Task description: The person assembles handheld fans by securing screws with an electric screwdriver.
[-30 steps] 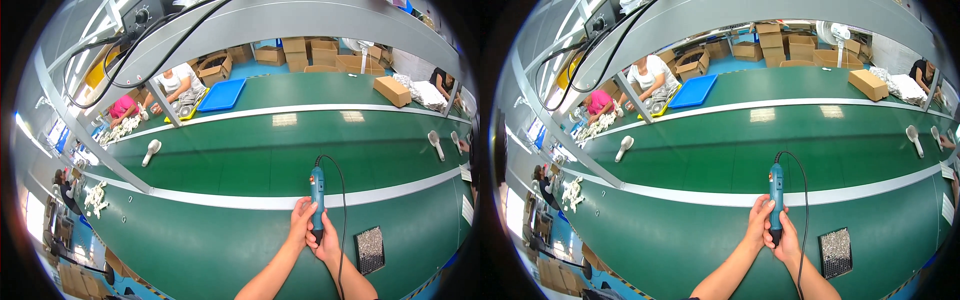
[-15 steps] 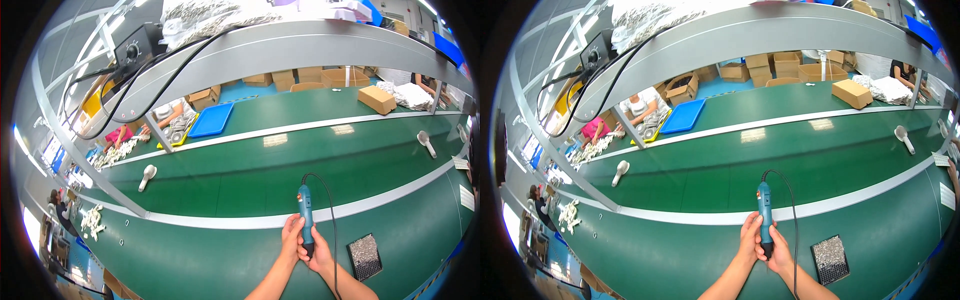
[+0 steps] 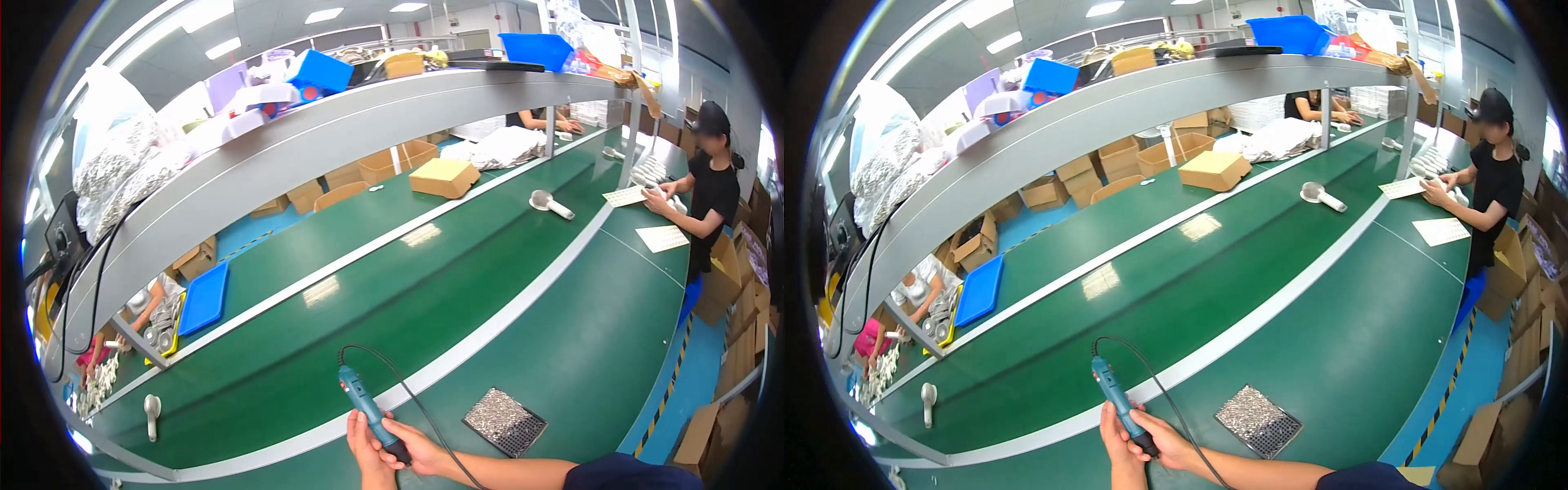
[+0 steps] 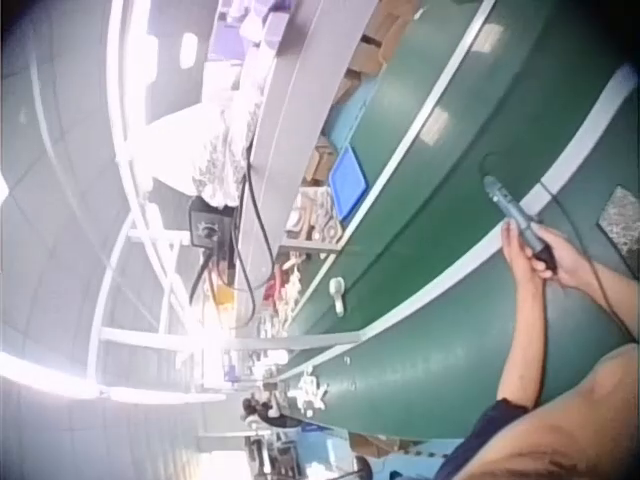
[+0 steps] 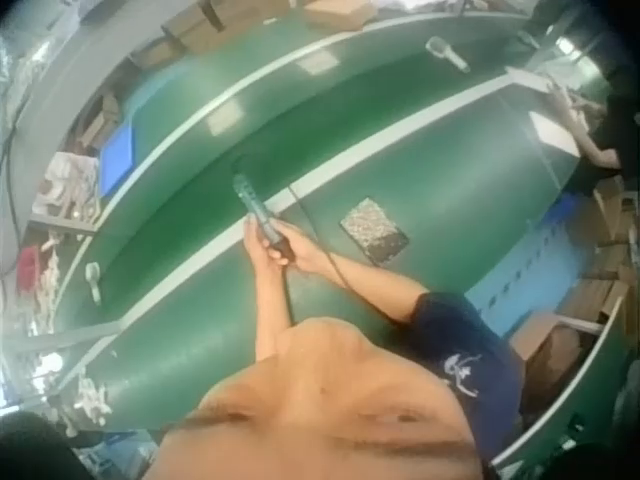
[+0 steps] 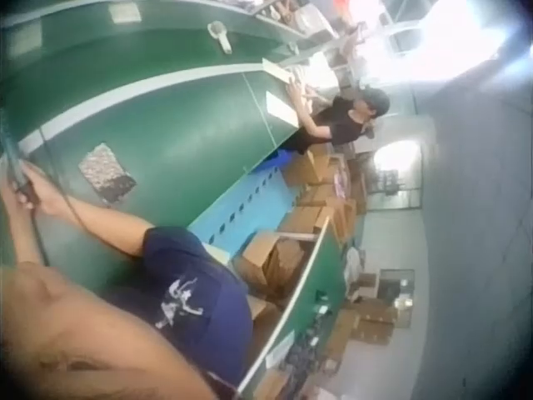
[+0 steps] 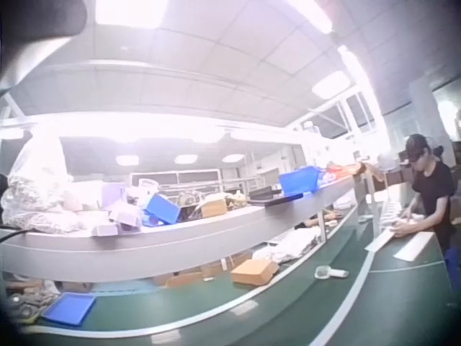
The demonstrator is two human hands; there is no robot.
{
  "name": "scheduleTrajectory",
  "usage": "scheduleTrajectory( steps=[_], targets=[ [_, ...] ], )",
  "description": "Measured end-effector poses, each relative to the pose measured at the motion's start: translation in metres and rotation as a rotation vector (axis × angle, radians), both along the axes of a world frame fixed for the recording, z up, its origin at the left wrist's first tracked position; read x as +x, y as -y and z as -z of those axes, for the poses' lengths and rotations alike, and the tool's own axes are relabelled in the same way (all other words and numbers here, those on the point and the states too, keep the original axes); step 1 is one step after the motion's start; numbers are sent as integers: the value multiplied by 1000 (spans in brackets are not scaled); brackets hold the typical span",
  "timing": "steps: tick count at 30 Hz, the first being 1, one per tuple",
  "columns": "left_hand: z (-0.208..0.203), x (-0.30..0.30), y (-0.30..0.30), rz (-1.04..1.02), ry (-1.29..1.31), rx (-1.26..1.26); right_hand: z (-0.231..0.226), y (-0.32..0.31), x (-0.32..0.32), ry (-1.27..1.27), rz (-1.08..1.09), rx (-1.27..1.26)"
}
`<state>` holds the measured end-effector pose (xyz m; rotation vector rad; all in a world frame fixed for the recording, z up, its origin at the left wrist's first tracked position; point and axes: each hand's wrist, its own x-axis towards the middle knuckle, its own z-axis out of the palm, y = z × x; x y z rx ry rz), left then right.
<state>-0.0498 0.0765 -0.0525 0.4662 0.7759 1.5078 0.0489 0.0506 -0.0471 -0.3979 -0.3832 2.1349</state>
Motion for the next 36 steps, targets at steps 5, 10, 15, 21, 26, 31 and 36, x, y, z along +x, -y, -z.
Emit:
scheduleTrajectory(
  steps=[5,10,15,21,26,31,36],
  targets=[
    [-1,-4,-1,5,-45,-2,-4,0,-5,2,4,9],
    [-6,-2,-2,6,-84,4,-5,-1,-6,22,8,37],
    [-3,-3,-4,8,-93,0,-6,-3,-6,17,27,41],
    [-2,-4,-3,9,-105,7,-4,-2,-7,13,31,17],
    [4,3,-2,-9,-129,-1,-4,2,-2,23,75,5],
    [30,-33,-7,145,-93,8,-8,-1,-17,76,60,-94],
    [-19,15,-5,-19,-273,-261,1,-9,8,119,63,-161]
  ],
)
